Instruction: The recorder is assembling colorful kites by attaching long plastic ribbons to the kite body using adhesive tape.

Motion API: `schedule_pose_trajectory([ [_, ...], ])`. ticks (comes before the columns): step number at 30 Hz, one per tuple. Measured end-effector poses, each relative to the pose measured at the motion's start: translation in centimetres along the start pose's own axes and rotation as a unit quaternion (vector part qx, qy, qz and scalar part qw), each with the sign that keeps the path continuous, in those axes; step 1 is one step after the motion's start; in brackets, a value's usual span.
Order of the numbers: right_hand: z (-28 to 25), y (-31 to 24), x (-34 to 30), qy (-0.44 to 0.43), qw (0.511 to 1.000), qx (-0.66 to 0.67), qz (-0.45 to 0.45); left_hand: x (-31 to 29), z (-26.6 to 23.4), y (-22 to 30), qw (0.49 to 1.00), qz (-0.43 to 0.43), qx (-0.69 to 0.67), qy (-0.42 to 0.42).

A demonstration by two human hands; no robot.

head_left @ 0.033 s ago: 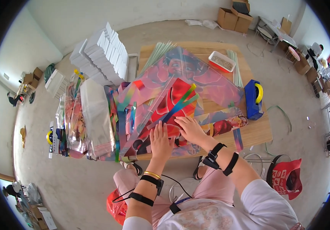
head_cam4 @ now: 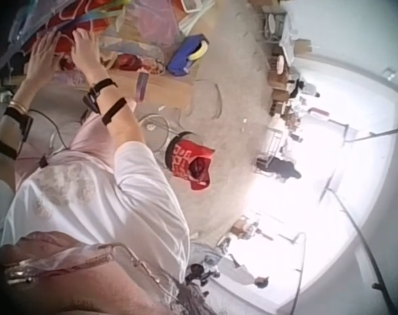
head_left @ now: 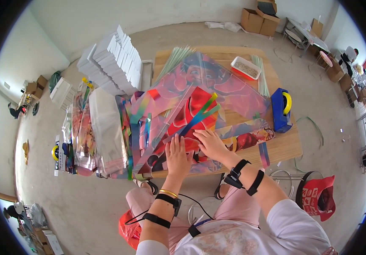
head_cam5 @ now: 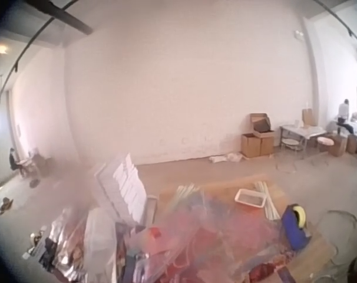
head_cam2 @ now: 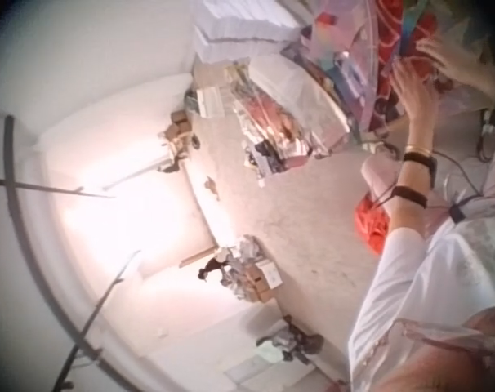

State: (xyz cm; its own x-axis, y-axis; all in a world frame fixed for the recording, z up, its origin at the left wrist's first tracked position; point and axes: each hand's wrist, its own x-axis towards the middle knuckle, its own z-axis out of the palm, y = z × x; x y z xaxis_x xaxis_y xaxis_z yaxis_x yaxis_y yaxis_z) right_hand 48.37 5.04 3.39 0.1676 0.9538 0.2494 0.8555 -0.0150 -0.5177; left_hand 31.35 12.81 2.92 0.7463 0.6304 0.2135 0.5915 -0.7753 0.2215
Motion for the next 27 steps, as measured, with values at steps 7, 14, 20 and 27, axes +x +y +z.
schedule_pose_trajectory([
  [7,-0.8,-0.3,-1.7,0.04,0.999,0.003,0.026,0.1,-0.4,-1.5,0.999,0.005,0.039,-0.028],
  [14,-2.0,-0.7,-4.2,0.02,0.997,0.031,0.074,-0.2,-0.3,-2.4,0.999,-0.006,0.042,-0.035],
  [20,-2.7,0.0,-6.0,0.043,0.996,0.015,0.076,-0.3,-0.5,-2.7,0.998,0.006,0.054,-0.023],
  [27,-2.7,-0.2,-6.7,0.043,0.996,0.009,0.078,-0.5,-0.6,-2.9,0.997,-0.011,0.067,-0.025],
])
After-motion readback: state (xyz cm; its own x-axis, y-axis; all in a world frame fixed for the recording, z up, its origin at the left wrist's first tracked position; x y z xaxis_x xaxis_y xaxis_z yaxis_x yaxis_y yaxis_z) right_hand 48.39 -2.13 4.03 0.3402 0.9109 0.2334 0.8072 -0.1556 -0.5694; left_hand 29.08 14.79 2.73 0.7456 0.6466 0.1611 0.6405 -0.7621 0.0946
